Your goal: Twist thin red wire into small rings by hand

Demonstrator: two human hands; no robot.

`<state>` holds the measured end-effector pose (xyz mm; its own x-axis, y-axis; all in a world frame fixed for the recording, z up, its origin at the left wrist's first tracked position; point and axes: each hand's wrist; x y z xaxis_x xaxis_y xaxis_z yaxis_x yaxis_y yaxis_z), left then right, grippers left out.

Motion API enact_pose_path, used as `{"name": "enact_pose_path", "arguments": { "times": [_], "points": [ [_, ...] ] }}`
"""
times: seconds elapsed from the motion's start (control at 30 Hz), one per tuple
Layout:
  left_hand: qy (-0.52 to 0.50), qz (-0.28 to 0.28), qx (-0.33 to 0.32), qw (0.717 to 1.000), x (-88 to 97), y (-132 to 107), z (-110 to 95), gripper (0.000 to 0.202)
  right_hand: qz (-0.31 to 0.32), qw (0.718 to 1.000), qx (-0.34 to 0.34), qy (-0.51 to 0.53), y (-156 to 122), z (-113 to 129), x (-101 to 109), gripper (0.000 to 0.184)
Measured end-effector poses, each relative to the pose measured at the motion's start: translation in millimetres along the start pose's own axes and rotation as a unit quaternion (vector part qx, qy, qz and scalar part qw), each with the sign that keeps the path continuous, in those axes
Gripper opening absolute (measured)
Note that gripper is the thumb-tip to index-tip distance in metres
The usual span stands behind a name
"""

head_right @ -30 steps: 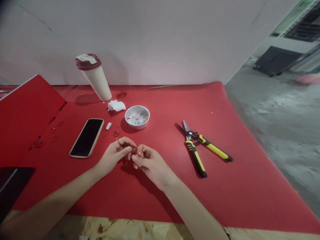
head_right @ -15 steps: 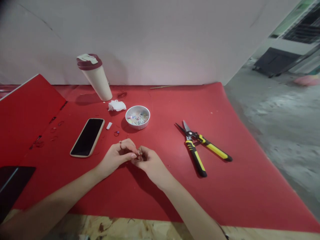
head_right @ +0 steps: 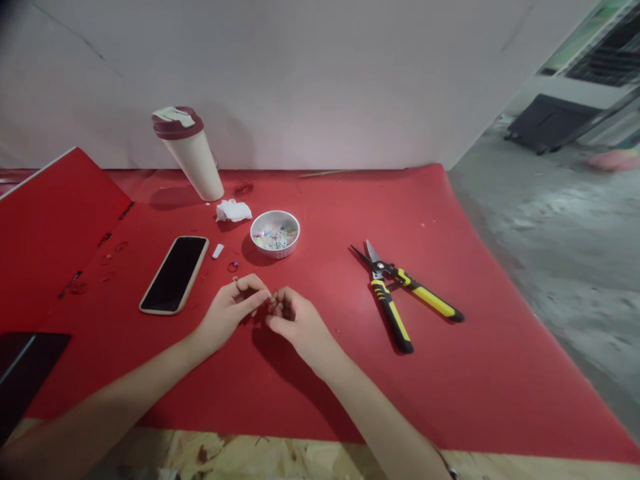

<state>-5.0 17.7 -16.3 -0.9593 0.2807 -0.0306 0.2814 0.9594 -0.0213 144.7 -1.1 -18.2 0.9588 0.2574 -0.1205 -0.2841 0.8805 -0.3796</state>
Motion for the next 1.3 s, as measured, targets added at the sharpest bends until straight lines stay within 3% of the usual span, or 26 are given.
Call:
{"name": "enact_pose_path", "arguments": {
  "times": [0.13,0.4,0.63,1.0,1.13,1.3],
  "points": [
    [-0.011,-0.049,0.036,0.998,1.4,2.3,1.5,0.025,0.004,0.998,0.021,0.063,-2.3,1.5,0.8,0.016],
    [0.044,-0.037,0.023,0.998,2.4,0.3,-0.4,0.023,-0.017,0.999,0.018,0.039,-1.1,-3.1,-0.9,0.031],
    [0.127,-0.048,-0.039,0.99,0.7,-4.4,-7.1,0.019,-0.114,0.987,0.037,-0.108,-3.3,2.7,-0.5,0.034],
    [0.147,-0.077,-0.035,0.985,-1.5,-7.3,-5.7,0.024,-0.11,0.984,0.045,-0.132,-5.8,6.5,-3.8,0.027],
    [0.147,-0.099,-0.027,0.984,-1.3,-6.3,-6.3,0.024,-0.093,0.991,0.036,-0.093,-6.1,5.2,-4.6,0.028],
    [0.129,-0.158,-0.017,0.979,6.6,1.2,-4.7,0.024,-0.034,0.996,0.006,0.082,-3.5,0.1,-4.1,0.027]
  ]
}}
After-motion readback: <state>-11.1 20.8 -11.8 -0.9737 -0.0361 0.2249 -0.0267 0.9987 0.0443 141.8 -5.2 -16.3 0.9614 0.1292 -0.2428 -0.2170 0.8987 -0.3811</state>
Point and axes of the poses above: each hand's wrist, its own y-axis towards the middle knuckle, its own x-axis out of the back of the hand, z = x × y, and after that the axes turned 6 degrees about -x, right-handed
